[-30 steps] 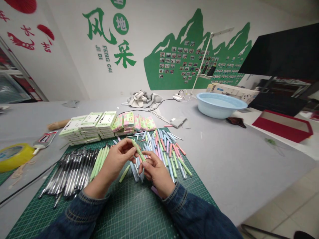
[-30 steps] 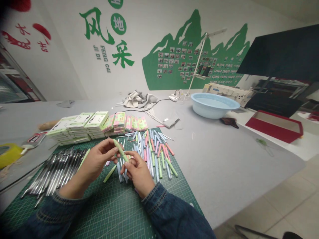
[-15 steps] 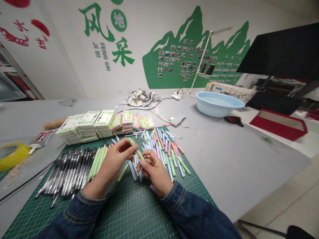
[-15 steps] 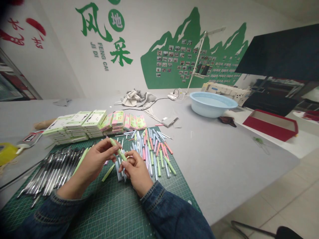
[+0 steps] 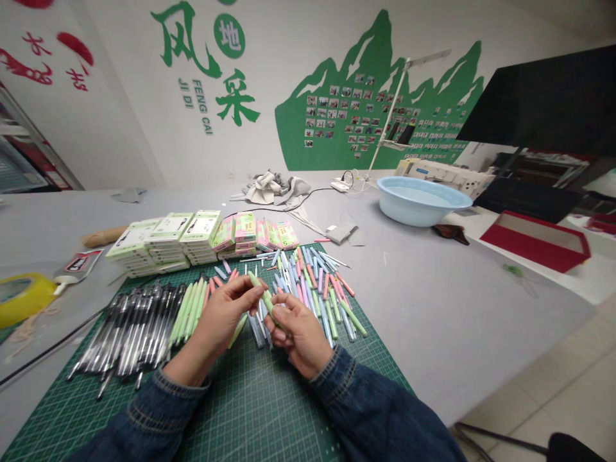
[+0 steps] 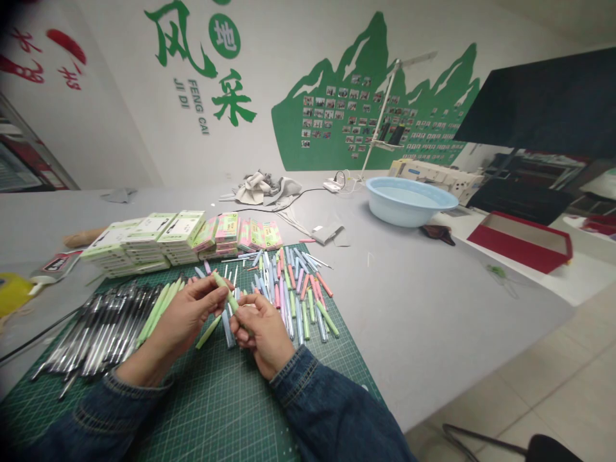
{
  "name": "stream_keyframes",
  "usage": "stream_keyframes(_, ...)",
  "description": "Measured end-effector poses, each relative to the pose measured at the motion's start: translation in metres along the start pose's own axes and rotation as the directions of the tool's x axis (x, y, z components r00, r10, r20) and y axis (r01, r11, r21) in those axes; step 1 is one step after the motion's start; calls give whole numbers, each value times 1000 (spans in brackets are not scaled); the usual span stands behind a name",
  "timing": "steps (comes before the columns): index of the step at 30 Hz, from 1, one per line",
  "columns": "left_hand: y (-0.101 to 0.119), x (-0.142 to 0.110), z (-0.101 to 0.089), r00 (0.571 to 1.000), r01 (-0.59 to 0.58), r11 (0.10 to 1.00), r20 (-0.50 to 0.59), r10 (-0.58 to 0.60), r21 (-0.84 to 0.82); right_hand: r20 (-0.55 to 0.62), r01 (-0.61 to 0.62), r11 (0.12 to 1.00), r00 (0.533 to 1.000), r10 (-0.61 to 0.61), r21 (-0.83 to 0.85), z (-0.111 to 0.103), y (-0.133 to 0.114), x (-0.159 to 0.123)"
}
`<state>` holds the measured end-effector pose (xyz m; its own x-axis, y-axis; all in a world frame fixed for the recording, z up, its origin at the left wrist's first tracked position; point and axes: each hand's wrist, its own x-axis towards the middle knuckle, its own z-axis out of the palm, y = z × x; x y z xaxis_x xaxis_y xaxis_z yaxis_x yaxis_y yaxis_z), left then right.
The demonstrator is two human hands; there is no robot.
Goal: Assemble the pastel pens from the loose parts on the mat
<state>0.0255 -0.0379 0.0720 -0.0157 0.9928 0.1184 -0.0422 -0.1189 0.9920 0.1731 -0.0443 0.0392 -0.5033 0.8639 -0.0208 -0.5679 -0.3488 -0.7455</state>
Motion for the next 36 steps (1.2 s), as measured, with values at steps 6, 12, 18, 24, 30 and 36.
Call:
stream_keyframes(6,-3,-2,-3,1000,-24,1000,-5,24,19,-82,51,971,994,-72,-235,-5,7,3)
stream_keyframes(12,-2,-3,-8,999,-14,1000,47,13,25,69,11,989,998,0,-146,-3,7,2)
stream_keyframes(18,-4,-4,-7,994,-47,998,96,42,50,-57,31,984,998,-42,-173,-5,8,4)
stream_keyframes(24,-4,-5,-15,983,-29,999,179,33,-29,206,-161,985,964,170,-61,-5,3,1)
stream_keyframes(30,-5,-6,-12,987,74,994,151,-60,-85,26,64,986,998,-61,-155,-1,7,2)
stream_keyframes(36,-8,-3,-4,998,1,996,-66,-6,-86,-76,18,954,996,-42,-299,-6,7,3)
